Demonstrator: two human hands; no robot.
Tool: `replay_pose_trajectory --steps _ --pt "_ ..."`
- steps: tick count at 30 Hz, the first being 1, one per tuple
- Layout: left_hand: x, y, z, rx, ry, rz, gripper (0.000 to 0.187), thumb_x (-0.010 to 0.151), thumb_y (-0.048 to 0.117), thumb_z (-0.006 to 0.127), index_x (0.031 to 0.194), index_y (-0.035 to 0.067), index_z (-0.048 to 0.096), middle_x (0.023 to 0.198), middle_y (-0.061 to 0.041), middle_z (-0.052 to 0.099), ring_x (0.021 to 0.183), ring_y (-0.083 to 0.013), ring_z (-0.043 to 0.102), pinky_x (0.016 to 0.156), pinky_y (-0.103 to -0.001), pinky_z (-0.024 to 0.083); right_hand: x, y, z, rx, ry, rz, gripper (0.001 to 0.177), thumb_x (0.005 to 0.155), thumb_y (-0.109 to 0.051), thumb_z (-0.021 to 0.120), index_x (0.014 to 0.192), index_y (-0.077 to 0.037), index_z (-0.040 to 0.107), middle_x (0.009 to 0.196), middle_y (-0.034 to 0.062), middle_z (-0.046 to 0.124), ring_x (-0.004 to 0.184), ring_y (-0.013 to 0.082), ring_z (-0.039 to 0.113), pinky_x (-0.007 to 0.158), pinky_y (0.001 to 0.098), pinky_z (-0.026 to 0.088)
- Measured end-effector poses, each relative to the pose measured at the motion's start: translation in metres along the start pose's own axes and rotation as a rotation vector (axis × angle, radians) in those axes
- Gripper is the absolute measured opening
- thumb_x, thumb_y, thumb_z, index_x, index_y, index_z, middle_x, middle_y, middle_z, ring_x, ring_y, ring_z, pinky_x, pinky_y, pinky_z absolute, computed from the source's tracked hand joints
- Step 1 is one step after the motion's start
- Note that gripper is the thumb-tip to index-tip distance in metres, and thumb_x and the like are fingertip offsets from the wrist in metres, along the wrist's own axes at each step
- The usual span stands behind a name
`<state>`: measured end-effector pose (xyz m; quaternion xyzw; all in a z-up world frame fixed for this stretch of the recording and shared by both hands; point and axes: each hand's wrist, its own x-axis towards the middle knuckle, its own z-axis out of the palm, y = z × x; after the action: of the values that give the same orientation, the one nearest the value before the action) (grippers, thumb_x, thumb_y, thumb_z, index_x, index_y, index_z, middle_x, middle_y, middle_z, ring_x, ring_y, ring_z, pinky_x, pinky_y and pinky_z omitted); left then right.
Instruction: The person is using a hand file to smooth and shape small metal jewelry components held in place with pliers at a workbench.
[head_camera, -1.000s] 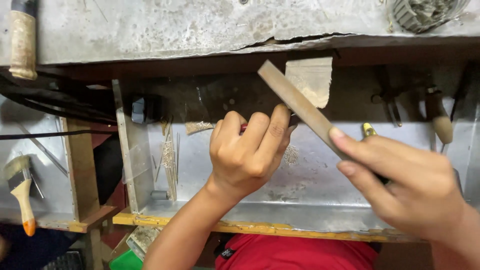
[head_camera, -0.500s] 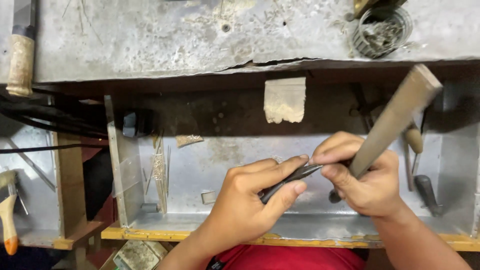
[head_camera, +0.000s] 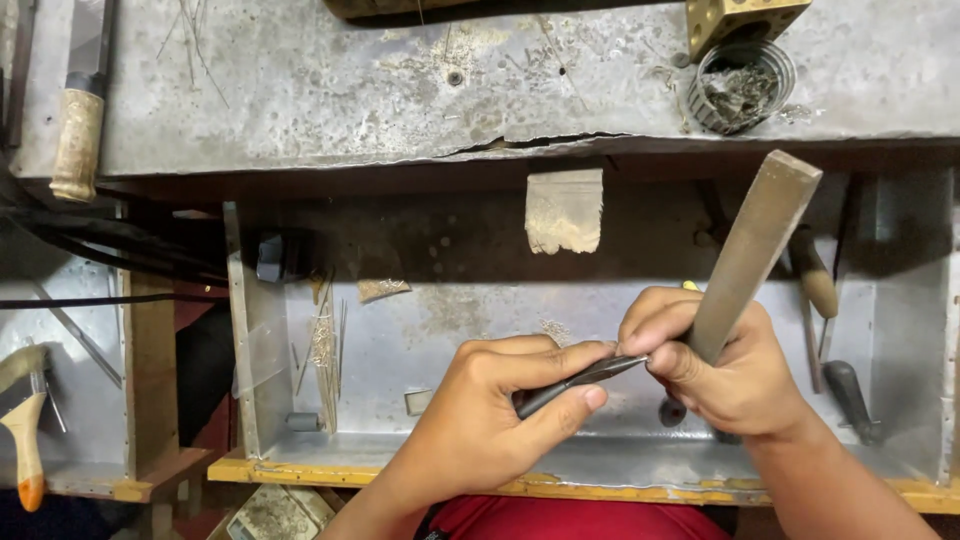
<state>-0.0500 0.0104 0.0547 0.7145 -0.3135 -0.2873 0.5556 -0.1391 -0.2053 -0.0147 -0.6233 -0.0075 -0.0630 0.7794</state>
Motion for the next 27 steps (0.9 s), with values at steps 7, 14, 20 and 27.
replay_pose_trajectory --steps 7,14,20,27 --pt "-0.003 0.002 0.003 0.008 0.010 -0.010 0.033 0.096 0.020 0.069 0.127 0.010 0.073 0.068 0.002 0.055 0.067 -0.0094 0.055 0.063 -0.025 0.045 0.000 0.001 0.006 -0.022 0.023 -0.031 0.016 0.092 -0.024 0.073 0.093 -0.008 0.072 0.087 0.0143 0.069 0.041 0.0079 0.049 0.028 0.0154 0.040" --pt "-0.008 -0.006 0.016 -0.016 0.126 0.087 0.032 0.097 0.015 0.069 0.127 0.005 0.070 0.090 -0.007 0.073 0.079 -0.0141 0.067 0.074 -0.027 0.055 -0.004 0.011 0.012 0.058 0.103 -0.065 0.016 0.096 -0.024 0.070 0.094 -0.008 0.069 0.085 0.0144 0.066 0.038 0.0071 0.044 0.030 0.0146 0.042" --pt "-0.010 -0.009 0.019 0.039 0.169 0.138 0.030 0.097 0.013 0.069 0.126 0.005 0.069 0.094 -0.009 0.075 0.076 -0.0151 0.068 0.069 -0.027 0.054 -0.004 0.011 0.012 0.013 0.105 -0.088 0.015 0.096 -0.024 0.070 0.094 -0.009 0.068 0.085 0.0127 0.066 0.039 0.0069 0.046 0.031 0.0141 0.044" --pt "-0.010 -0.014 0.019 0.142 0.168 0.202 0.030 0.100 0.012 0.068 0.129 0.005 0.069 0.081 -0.004 0.061 0.065 -0.0143 0.055 0.060 -0.028 0.047 -0.004 0.012 0.013 0.042 0.113 -0.073 0.015 0.096 -0.023 0.070 0.095 -0.008 0.069 0.086 0.0138 0.066 0.038 0.0077 0.046 0.031 0.0148 0.044"
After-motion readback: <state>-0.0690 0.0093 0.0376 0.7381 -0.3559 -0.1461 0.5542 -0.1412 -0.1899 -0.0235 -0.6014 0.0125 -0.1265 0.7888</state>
